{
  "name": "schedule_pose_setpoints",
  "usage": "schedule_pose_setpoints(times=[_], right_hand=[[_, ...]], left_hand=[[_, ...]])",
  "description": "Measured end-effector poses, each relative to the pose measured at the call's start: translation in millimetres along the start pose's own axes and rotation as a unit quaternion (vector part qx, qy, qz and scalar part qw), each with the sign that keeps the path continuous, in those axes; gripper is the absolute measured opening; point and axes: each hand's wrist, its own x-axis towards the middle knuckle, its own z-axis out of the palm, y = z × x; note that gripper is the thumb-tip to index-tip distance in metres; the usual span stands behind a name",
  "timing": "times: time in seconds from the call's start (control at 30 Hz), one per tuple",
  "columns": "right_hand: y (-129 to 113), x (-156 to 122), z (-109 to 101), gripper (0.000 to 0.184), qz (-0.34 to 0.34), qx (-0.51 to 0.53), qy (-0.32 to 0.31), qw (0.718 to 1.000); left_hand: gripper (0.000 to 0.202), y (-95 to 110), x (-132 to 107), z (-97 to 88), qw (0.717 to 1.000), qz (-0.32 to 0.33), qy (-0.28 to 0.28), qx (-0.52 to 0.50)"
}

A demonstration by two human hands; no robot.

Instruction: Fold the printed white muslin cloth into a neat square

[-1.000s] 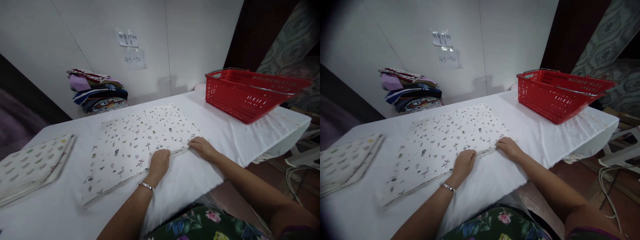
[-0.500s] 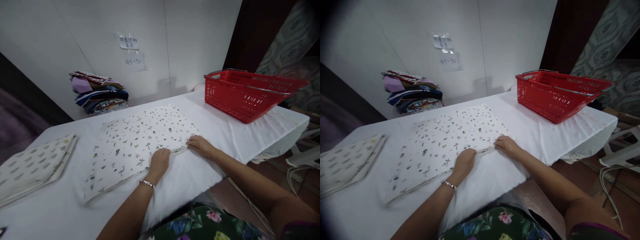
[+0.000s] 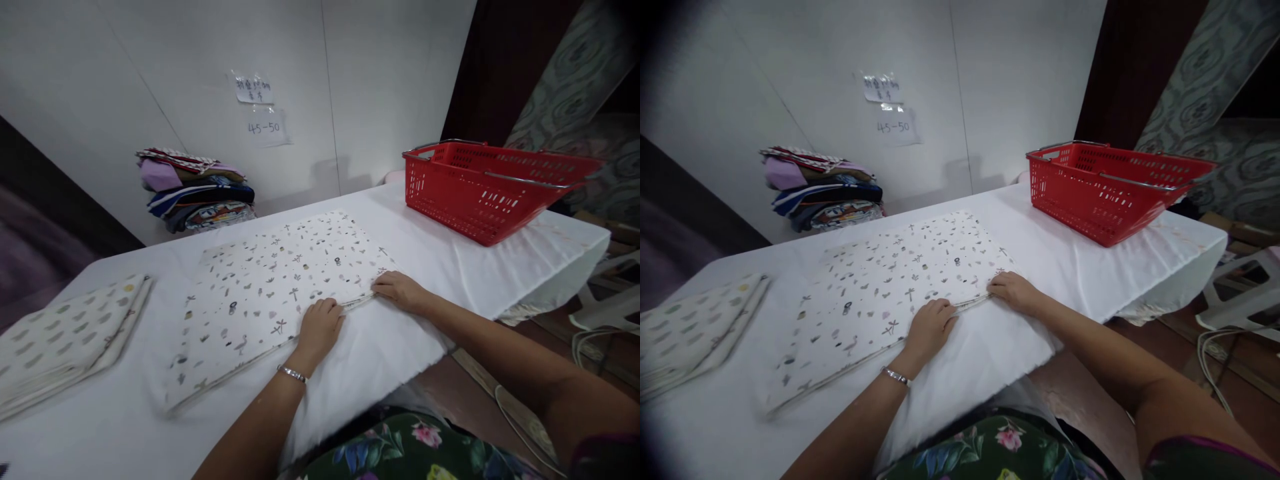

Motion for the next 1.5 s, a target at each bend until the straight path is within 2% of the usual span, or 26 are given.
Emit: schedule_pose_setpoints(times=[0.17,0.37,0.53,0.83,1.07,1.23,1.5], right_hand=[[-2.8,-0.1,-7.8,0.027,-0.003,0.024,-0.021,0.999],[1.4,-1.1,2.0,0.026,0.0,0.001,0.013,1.0],[4.6,-3.7,3.4,0.027,0.008,-0.01,0.023,1.0],[13.9,-7.6,-0.5,0.027,0.024,-0.001,0.011,1.0],[1.5,0.0,-9.4,0.024,0.029,0.02,-0.009,0.999],[-4.4,6.9,-4.2,0.025,0.033,0.009,-0.021,0.999],[13.8,-3.2,1.9,0.028,0.034,-0.042,-0.001,0.999]], left_hand=[[0.015,-2.5,2.3,3.9,0.999,0.013,0.011,0.04],[0.015,-4.6,4.3,7.2,0.998,0.004,0.016,0.065],[0.015,-2.7,6.2,6.0,0.998,-0.011,0.006,0.063],[0.015,0.7,6.3,4.2,0.997,0.002,-0.015,0.077],[0.015,-2.1,11.1,3.0,0.998,-0.04,-0.008,0.042],[0.016,-3.0,12.4,3.3,0.998,-0.053,0.001,0.024],[0.014,-1.5,9.6,4.6,0.998,-0.032,-0.005,0.052]])
